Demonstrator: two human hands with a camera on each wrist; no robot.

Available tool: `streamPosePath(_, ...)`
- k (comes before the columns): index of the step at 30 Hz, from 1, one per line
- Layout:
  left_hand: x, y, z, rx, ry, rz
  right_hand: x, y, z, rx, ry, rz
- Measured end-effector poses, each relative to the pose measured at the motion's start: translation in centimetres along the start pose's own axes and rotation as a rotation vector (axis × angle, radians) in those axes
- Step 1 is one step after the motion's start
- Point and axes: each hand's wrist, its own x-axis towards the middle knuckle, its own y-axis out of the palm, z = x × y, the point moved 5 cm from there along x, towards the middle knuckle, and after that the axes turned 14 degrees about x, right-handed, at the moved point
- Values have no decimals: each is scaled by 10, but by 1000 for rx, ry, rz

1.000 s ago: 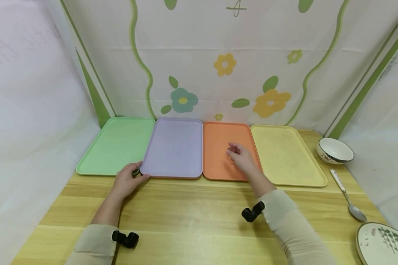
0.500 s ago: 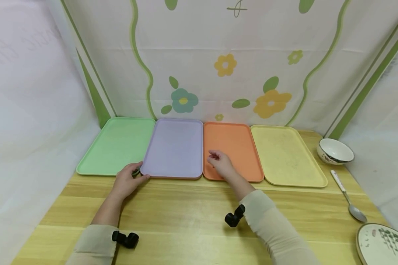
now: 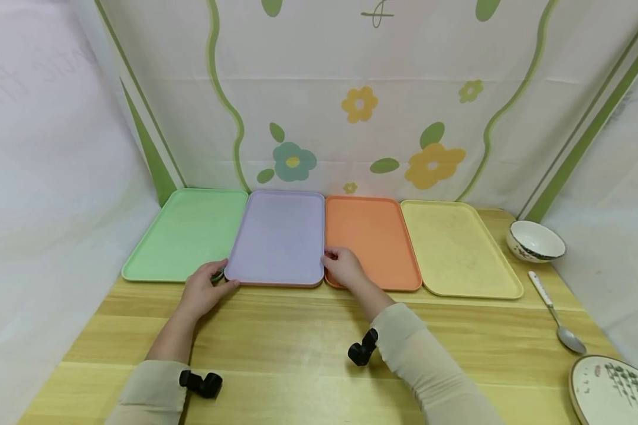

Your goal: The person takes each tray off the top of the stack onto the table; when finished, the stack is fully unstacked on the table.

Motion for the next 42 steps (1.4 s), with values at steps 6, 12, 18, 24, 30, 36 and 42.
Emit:
streamPosePath(6, 0, 1, 0, -6, -4, 9, -1, 2, 3, -26, -12, -15)
streamPosePath(12, -1, 0, 0, -4, -16, 16, -2, 4, 3, 47, 20, -32)
streamPosePath(18, -1, -1, 0, -5, -27, 22, -1, 7, 3, 213, 41, -78)
streamPosePath(24, -1, -1, 2, -17, -34, 28, -3, 7, 8, 348, 85, -102)
streamPosePath(30, 0, 1, 3, -27, -35, 29, -3, 9, 9, 379, 130, -55)
streamPosePath(36, 0, 2, 3, -43, -44, 40, -3, 14, 9, 388, 142, 10)
streamPosePath(42, 0, 0, 4, -48, -44, 33, -2, 9, 13, 441, 97, -17)
